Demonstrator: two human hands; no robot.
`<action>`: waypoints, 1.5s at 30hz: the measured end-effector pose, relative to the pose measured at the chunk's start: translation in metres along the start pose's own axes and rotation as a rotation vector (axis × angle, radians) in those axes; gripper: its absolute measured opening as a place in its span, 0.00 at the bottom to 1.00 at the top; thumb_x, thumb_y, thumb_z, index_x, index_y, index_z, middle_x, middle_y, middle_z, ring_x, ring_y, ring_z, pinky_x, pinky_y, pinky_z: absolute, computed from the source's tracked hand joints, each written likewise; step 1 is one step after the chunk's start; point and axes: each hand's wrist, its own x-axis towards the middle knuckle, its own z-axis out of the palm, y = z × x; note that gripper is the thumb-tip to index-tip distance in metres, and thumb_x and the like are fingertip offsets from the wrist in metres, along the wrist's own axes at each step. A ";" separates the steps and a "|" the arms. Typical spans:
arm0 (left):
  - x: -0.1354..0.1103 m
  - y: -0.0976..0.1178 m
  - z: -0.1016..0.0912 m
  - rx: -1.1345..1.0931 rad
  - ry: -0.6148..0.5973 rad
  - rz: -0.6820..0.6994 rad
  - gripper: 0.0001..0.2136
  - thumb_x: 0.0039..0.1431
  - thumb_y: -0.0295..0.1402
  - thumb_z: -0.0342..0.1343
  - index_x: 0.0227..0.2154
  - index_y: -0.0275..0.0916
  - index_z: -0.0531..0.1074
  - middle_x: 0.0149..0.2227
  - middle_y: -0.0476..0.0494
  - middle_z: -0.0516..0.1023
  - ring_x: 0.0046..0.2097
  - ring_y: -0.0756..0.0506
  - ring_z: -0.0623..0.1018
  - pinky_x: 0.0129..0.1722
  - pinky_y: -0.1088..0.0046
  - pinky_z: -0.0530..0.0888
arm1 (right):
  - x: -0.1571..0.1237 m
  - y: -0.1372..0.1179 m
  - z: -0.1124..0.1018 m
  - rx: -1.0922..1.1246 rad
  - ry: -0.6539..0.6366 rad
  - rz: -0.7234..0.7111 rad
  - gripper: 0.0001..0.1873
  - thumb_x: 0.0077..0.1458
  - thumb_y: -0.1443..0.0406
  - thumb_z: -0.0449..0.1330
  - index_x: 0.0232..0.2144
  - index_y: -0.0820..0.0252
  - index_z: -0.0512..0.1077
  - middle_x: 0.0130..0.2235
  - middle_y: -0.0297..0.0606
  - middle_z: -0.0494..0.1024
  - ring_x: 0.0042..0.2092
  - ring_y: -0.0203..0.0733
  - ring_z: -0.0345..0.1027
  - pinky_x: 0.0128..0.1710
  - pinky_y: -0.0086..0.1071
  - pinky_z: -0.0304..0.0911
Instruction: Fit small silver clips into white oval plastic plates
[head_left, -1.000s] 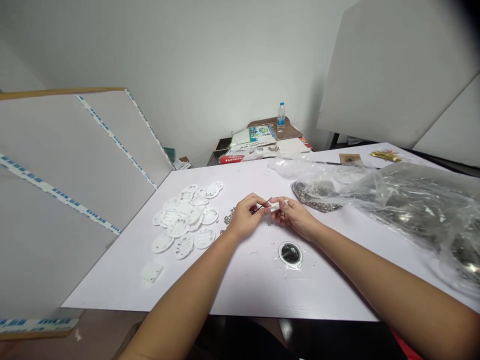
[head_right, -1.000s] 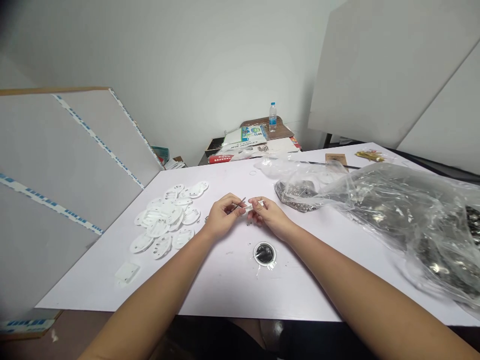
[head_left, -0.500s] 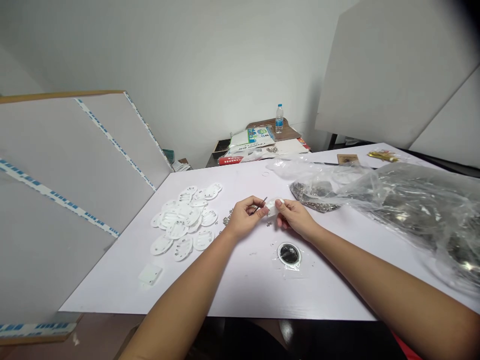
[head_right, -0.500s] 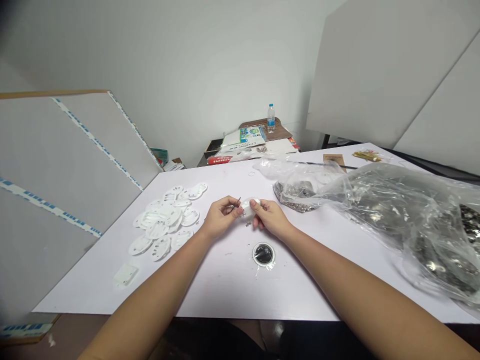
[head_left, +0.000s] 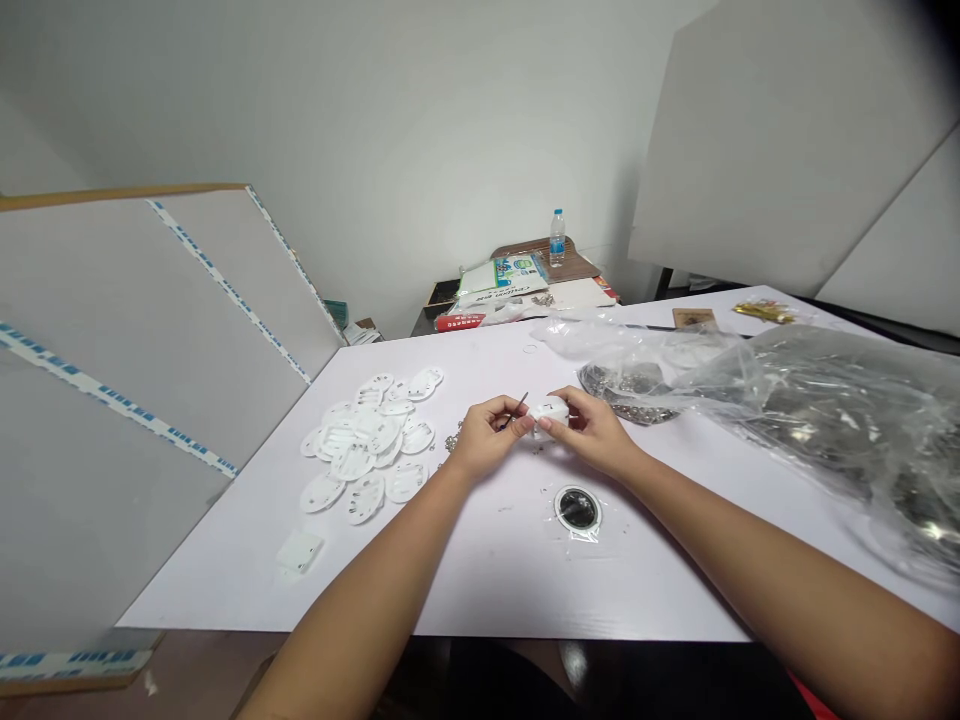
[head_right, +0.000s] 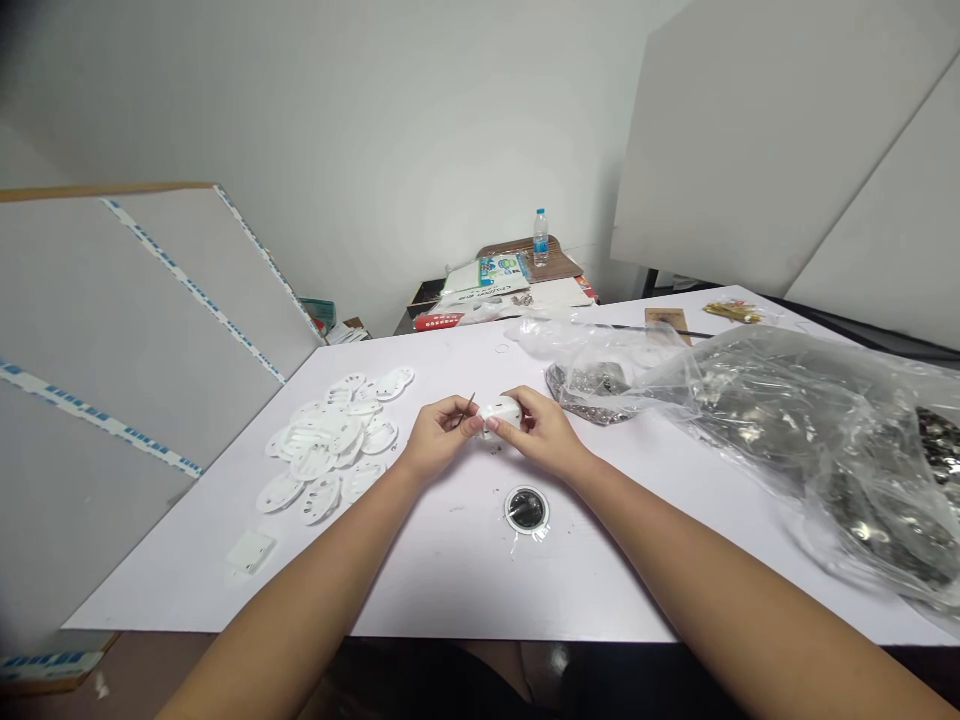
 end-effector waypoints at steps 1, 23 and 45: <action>0.000 -0.001 0.000 0.001 -0.004 0.000 0.17 0.49 0.43 0.66 0.34 0.33 0.74 0.31 0.46 0.76 0.32 0.52 0.73 0.35 0.76 0.69 | 0.000 0.000 0.000 0.007 -0.004 -0.019 0.21 0.54 0.51 0.63 0.43 0.61 0.71 0.32 0.37 0.73 0.29 0.36 0.63 0.28 0.30 0.59; -0.002 -0.001 -0.001 0.030 -0.100 -0.034 0.17 0.52 0.45 0.63 0.33 0.33 0.74 0.32 0.46 0.75 0.33 0.52 0.72 0.36 0.76 0.68 | -0.004 -0.005 0.001 -0.105 0.083 -0.027 0.17 0.53 0.53 0.62 0.30 0.63 0.75 0.21 0.32 0.70 0.23 0.33 0.57 0.23 0.28 0.52; -0.003 0.001 0.002 -0.009 -0.141 -0.044 0.18 0.51 0.46 0.63 0.33 0.33 0.74 0.31 0.45 0.76 0.33 0.51 0.72 0.35 0.76 0.68 | -0.004 -0.004 -0.001 -0.157 0.027 -0.108 0.18 0.54 0.53 0.59 0.23 0.61 0.69 0.16 0.28 0.60 0.20 0.31 0.50 0.21 0.28 0.49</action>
